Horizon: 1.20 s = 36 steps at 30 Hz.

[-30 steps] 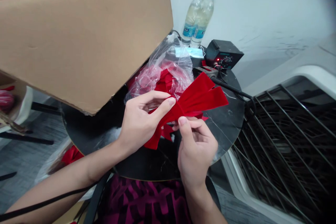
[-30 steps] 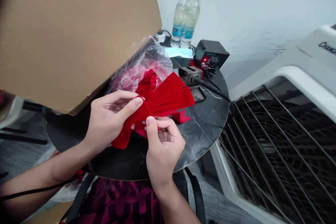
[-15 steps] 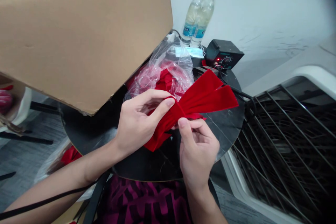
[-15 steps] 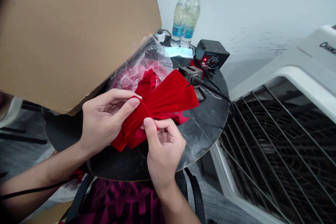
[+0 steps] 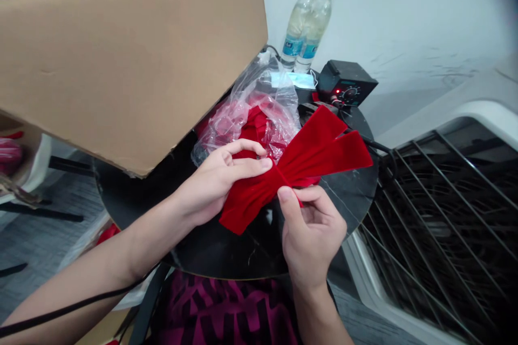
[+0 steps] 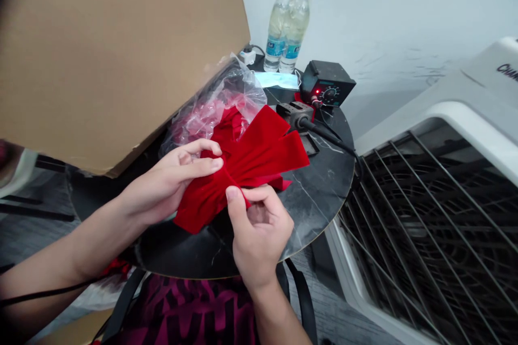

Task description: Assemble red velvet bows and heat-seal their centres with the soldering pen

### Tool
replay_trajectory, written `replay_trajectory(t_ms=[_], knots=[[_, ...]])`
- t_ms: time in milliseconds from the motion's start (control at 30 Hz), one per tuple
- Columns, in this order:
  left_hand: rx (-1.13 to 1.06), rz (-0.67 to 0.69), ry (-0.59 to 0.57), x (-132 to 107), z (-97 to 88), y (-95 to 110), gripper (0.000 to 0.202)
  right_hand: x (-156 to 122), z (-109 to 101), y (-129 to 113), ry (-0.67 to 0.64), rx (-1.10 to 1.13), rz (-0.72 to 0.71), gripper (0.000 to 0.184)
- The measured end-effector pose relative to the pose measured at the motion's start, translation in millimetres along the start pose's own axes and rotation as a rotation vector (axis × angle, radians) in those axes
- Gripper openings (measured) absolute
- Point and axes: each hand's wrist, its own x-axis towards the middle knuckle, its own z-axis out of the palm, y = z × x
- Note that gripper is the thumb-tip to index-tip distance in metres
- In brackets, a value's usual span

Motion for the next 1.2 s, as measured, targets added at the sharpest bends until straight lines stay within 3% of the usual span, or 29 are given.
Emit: replay_trajectory(t_ms=[100, 200, 267, 400, 500, 600, 700, 867, 1067, 1167, 1200], knots=[[-0.053, -0.061, -0.125, 1.0, -4.1, 0.0, 0.014, 3.1, -3.9, -1.4, -0.026, -0.005, -0.068, 0.017], [0.014, -0.062, -0.164, 2.7, -8.7, -2.3, 0.008, 5.9, -7.2, -3.3, -0.054, -0.007, -0.130, 0.016], [0.123, -0.001, -0.151, 3.5, -9.9, -3.9, 0.005, 7.1, -9.8, -3.0, -0.071, -0.042, -0.149, 0.016], [0.500, 0.269, -0.063, -1.9, -4.6, -2.9, 0.009, 7.7, -15.6, 1.6, -0.121, -0.157, -0.159, 0.014], [0.644, 0.316, -0.043, -11.1, 0.2, 0.1, 0.016, 7.3, -19.6, 3.4, -0.149, -0.216, -0.194, 0.013], [0.613, 0.313, -0.052, -16.8, -1.4, 0.9, 0.010, 8.9, -23.4, 1.0, -0.201, -0.208, -0.202, 0.012], [0.557, 0.331, -0.022, -16.3, -6.8, 0.6, 0.033, 13.1, -26.8, -2.7, -0.269, -0.225, -0.182, 0.011], [0.503, 0.292, 0.000, -13.3, -9.6, 2.0, 0.049, 15.7, -27.8, -7.3, -0.324, -0.319, -0.220, 0.010], [0.504, 0.295, -0.066, -8.8, -11.4, -3.7, 0.050, 11.6, -24.3, -11.5, -0.236, -0.443, -0.404, 0.015], [0.595, 0.433, 0.037, -8.7, -13.8, -0.9, 0.039, 18.8, -29.9, -7.9, -0.165, -0.511, -0.607, 0.019], [0.592, 0.417, 0.063, -9.8, -14.6, 1.3, 0.031, 22.6, -34.3, -5.8, -0.177, -0.515, -0.680, 0.020]])
